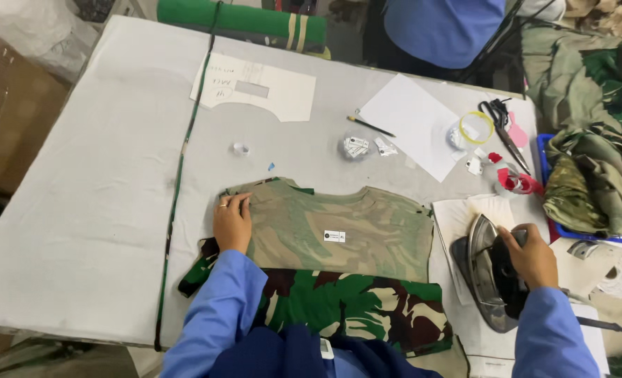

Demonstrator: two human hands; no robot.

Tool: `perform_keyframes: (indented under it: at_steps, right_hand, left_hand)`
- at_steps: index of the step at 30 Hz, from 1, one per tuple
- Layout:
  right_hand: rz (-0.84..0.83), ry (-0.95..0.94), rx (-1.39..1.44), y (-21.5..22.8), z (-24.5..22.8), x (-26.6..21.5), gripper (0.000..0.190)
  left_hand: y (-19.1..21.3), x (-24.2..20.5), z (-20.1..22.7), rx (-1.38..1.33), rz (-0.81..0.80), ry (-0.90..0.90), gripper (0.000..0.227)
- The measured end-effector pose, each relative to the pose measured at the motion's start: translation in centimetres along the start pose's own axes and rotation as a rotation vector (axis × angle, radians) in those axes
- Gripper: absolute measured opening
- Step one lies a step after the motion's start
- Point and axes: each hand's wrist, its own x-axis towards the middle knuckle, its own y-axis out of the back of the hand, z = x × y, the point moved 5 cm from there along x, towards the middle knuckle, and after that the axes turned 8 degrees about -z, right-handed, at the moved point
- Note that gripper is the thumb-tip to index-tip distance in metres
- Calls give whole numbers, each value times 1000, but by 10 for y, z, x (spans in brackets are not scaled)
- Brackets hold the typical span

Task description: The person irons a stack of camouflage-patterned shirts on a white table. They repeatedly pick up small white labels, place them on the shirts, and press them with a steam iron. The person also adjusts the shirts and handles other items on the table.

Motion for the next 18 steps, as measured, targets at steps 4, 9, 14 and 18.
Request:
perform_keyframes:
  at_steps: [4, 9, 14, 18]
  right_hand:
    - [109, 4, -88, -16, -13, -14, 65]
    - [-271, 573, -7, -109, -171, -176, 31]
    - [-627, 955, 186, -221, -165, -183, 13]
    - [-687, 665, 247, -189, -181, -201, 23]
  left_hand:
    - [3, -15, 14, 122, -57, 10, 24]
    - [-11, -103, 87, 223, -310, -275, 38]
    - [-41, -203, 95, 105, -612, -492, 41]
    - [-65, -199, 69, 139, -787, -395, 23]
